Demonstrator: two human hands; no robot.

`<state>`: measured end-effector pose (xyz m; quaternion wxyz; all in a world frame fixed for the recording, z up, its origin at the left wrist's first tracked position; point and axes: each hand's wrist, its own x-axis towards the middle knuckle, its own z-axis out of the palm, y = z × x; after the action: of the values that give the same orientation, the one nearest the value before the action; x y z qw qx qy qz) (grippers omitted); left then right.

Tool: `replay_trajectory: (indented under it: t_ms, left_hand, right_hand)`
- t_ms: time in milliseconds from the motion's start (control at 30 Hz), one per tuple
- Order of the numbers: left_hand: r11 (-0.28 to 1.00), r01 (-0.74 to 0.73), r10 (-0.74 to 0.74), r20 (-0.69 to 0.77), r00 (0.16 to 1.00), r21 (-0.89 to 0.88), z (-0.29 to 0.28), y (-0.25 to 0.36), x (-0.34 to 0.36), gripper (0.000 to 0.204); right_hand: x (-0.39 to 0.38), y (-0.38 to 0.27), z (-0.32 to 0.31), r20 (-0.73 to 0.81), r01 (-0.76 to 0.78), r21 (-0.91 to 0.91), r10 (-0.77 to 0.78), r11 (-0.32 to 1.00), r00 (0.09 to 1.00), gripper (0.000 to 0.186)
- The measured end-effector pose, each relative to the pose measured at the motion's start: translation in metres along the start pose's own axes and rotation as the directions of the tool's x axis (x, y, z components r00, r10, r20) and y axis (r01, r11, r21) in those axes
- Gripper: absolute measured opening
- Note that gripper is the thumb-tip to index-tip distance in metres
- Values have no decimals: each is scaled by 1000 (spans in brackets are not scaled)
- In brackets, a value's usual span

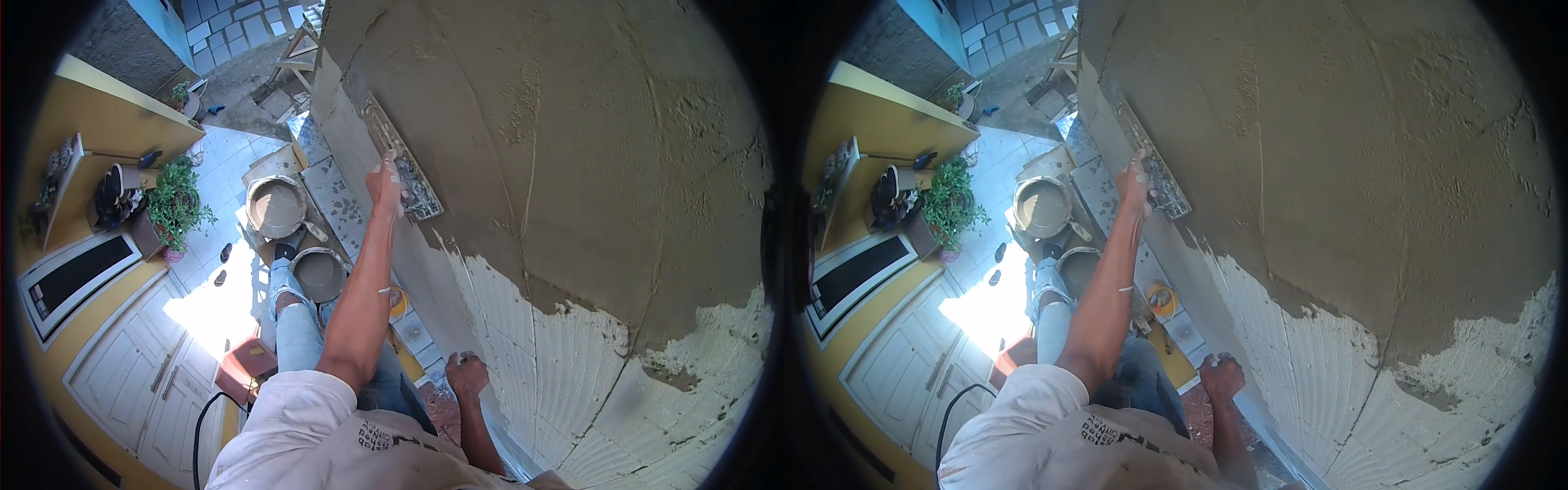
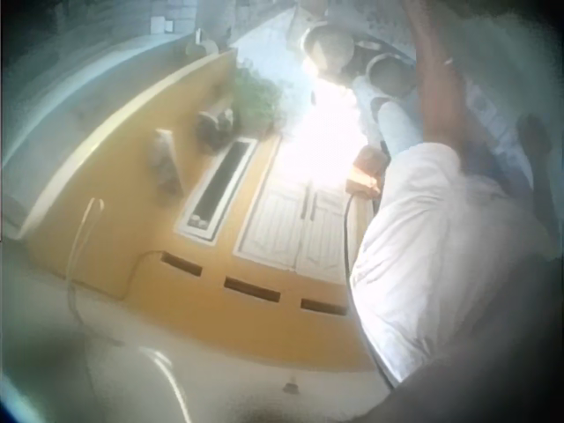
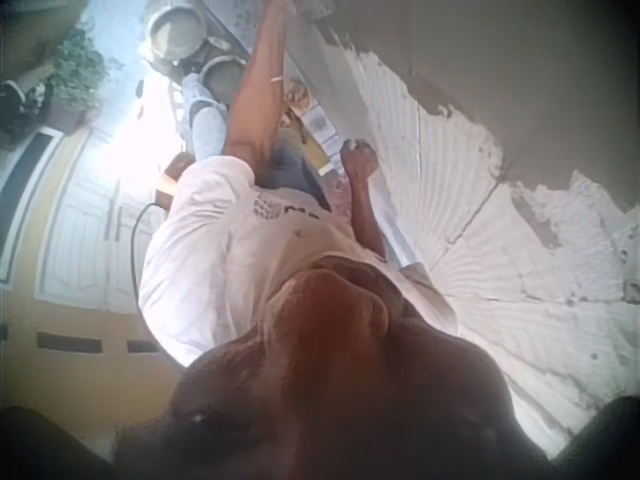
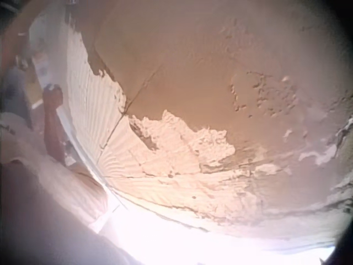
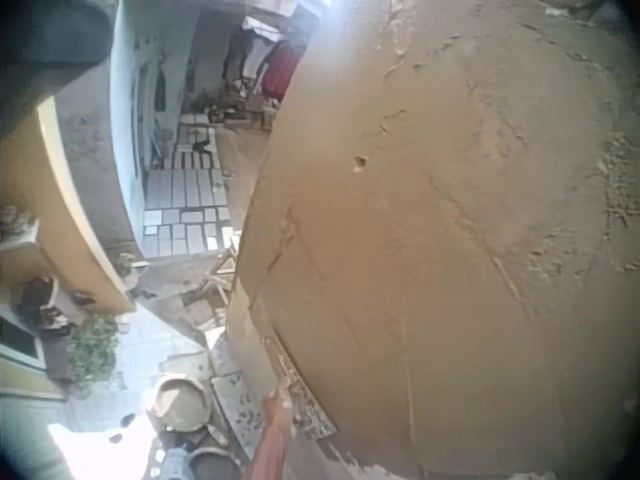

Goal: Applying and smoothing plaster or mortar on an exterior wall using a trowel.

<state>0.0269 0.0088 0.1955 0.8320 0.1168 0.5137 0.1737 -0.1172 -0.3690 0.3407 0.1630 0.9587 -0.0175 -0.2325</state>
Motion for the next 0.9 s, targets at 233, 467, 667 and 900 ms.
replay_trajectory:
  t_ms: [233, 467, 667, 900]
  left_hand:
    - [998, -20, 39, 302, 952, -64, 37, 39, -86, 37]
    - [740, -656, 472, 581, 663, 147, 101, 36, -300, 44]
    - [844, -501, 330, 547, 769, 194, 58, 30, -325, 44]
    - [928, -235, 216, 99, 971, 290, -114, 82, -250, 39]
  right_hand:
    - [1, 18, 11, 18, -6, 113, 4, 994, 1000, 39]
    - [7, 7, 3, 28, -4, 264, -4, 965, 1000, 36]
    - [11, 32, 22, 9, -79, 286, 80, 955, 997, 46]
    - [0, 76, 105, 310, -271, 335, 166, 902, 936, 68]
